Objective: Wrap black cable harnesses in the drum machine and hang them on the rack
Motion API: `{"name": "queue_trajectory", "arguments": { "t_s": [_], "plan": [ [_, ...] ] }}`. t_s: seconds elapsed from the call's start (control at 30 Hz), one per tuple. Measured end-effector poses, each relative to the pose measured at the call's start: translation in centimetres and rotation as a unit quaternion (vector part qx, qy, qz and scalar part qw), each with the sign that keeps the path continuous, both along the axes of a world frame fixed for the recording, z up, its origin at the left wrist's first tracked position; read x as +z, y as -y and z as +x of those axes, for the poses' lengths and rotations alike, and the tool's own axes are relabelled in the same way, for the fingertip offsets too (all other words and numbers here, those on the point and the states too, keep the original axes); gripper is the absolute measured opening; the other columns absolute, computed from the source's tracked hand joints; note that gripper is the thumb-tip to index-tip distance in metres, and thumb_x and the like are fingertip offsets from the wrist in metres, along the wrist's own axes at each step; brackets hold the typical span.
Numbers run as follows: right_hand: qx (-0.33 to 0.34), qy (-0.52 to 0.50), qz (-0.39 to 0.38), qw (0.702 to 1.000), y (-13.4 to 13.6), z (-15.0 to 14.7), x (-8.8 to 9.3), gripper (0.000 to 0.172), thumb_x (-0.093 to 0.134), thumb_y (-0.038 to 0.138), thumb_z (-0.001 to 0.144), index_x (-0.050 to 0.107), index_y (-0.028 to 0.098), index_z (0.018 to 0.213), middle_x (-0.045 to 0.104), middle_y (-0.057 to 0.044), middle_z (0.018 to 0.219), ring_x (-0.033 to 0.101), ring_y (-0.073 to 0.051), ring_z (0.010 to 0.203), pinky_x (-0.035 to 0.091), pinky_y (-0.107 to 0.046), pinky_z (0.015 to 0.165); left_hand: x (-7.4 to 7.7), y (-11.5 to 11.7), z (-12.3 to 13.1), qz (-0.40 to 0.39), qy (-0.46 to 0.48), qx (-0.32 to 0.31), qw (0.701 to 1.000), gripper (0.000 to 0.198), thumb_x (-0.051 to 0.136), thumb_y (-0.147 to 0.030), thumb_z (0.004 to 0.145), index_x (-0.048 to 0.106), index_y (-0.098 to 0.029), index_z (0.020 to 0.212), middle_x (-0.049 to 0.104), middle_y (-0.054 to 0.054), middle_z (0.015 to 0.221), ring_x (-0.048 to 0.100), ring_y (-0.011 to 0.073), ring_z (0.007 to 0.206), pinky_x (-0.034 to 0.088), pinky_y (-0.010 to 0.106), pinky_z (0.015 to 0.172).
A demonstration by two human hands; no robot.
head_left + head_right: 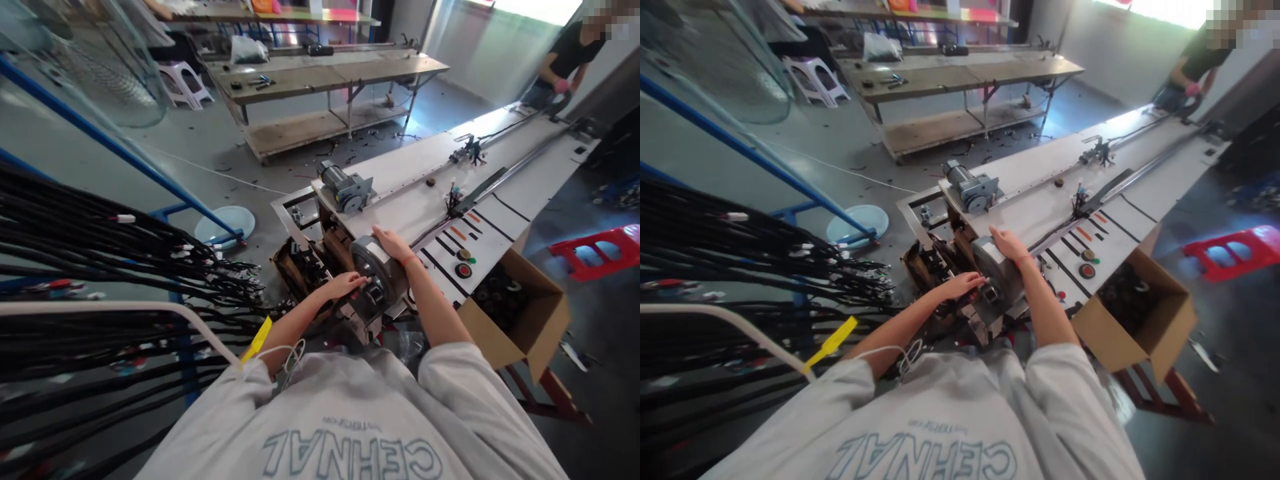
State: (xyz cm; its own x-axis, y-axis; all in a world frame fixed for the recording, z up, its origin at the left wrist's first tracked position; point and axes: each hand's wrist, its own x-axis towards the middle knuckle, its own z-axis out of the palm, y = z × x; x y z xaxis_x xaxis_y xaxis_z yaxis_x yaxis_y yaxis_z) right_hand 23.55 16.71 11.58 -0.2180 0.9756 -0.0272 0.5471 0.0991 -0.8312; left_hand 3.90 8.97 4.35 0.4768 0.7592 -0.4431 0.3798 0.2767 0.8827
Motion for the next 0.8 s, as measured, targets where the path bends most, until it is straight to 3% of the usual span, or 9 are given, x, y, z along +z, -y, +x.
{"name": "queue_trajectory", "arguments": {
  "t_s": [0.1,0.23,0.3,0.37,0.47,0.5,0.6,0.67,0.8],
  "plan": [
    [-0.097,0.096,-0.032,0.99,5.8,4.4,-2.6,0.048,0.032,0.046,0.099,0.067,0.014,0.088,0.067,-0.009,0.089,0.063,-0.027,0.093,0.048,-0.039,0.088,1.6,0.3,0.9,0.175,-0.155,-0.069,0.97,0.038,0.058,-0.055,0.085,0.063,-0.017,0.079,0.065,0.005,0.064,0.064,0.0228,0.065,0.043,0.028,0.06],
    [-0.286,0.291,-0.12,0.905,12.7,9.3,-6.6,0.023,0.064,0.028,0.076,0.063,0.012,0.093,0.065,-0.02,0.1,0.059,-0.036,0.107,0.045,-0.047,0.091,3.6,-0.9,0.3,0.27,-0.292,-0.07,0.915,0.033,0.069,-0.048,0.08,0.069,-0.018,0.093,0.071,0.011,0.085,0.067,0.0288,0.082,0.043,0.029,0.065],
    [-0.287,0.249,-0.193,0.905,14.8,10.8,-7.3,0.022,0.067,0.025,0.069,0.063,0.013,0.087,0.065,-0.019,0.092,0.061,-0.038,0.103,0.046,-0.051,0.089,4.4,-2.4,-1.1,0.265,-0.307,-0.042,0.913,0.036,0.07,-0.049,0.079,0.068,-0.018,0.097,0.072,0.011,0.091,0.067,0.0286,0.085,0.044,0.028,0.066],
    [-0.234,0.127,-0.235,0.935,16.7,11.2,-6.5,0.02,0.068,0.031,0.069,0.062,0.016,0.08,0.066,-0.013,0.082,0.064,-0.034,0.092,0.048,-0.05,0.085,5.1,-3.9,-2.5,0.255,-0.293,-0.016,0.921,0.04,0.071,-0.048,0.079,0.066,-0.018,0.104,0.072,0.011,0.095,0.067,0.0272,0.089,0.046,0.028,0.069],
    [-0.038,-0.172,-0.253,0.951,19.0,8.6,-4.0,0.039,0.072,0.051,0.07,0.063,0.018,0.088,0.068,-0.011,0.092,0.065,-0.028,0.09,0.05,-0.044,0.085,5.7,-4.9,-3.6,0.236,-0.275,-0.019,0.932,0.047,0.072,-0.045,0.079,0.061,-0.016,0.114,0.072,0.01,0.097,0.067,0.0255,0.09,0.048,0.027,0.073],
    [0.053,-0.276,-0.283,0.917,19.4,6.9,-3.2,0.049,0.07,0.061,0.07,0.063,0.018,0.093,0.068,-0.012,0.1,0.064,-0.028,0.093,0.05,-0.044,0.087,5.8,-4.9,-3.6,0.233,-0.279,-0.02,0.931,0.048,0.072,-0.045,0.079,0.06,-0.016,0.116,0.072,0.01,0.097,0.067,0.0254,0.089,0.048,0.028,0.073],
    [0.251,-0.427,-0.444,0.747,18.1,-0.1,-2.1,0.082,0.041,0.09,0.07,0.062,0.015,0.098,0.066,-0.018,0.108,0.065,-0.03,0.098,0.051,-0.045,0.085,6.3,-4.3,-3.0,0.231,-0.297,-0.028,0.926,0.052,0.071,-0.046,0.081,0.058,-0.014,0.119,0.072,0.011,0.095,0.068,0.0256,0.087,0.049,0.028,0.071],
    [0.23,-0.438,-0.495,0.714,16.0,-4.4,-2.6,0.086,0.025,0.092,0.073,0.059,0.015,0.088,0.068,-0.019,0.097,0.067,-0.028,0.09,0.053,-0.039,0.077,6.7,-3.9,-2.4,0.246,-0.326,-0.039,0.912,0.057,0.07,-0.046,0.081,0.054,-0.013,0.125,0.071,0.012,0.094,0.069,0.0269,0.088,0.05,0.028,0.071],
    [0.072,-0.386,-0.475,0.787,14.7,-6.6,-4.0,0.069,0.025,0.088,0.078,0.042,0.023,0.065,0.06,-0.007,0.057,0.053,-0.013,0.044,0.039,-0.022,0.042,6.8,-4.0,-2.3,0.311,-0.475,-0.004,0.823,0.059,0.061,-0.036,0.089,0.043,-0.01,0.139,0.067,0.02,0.11,0.067,0.0319,0.098,0.05,0.035,0.079]
  ]
}}
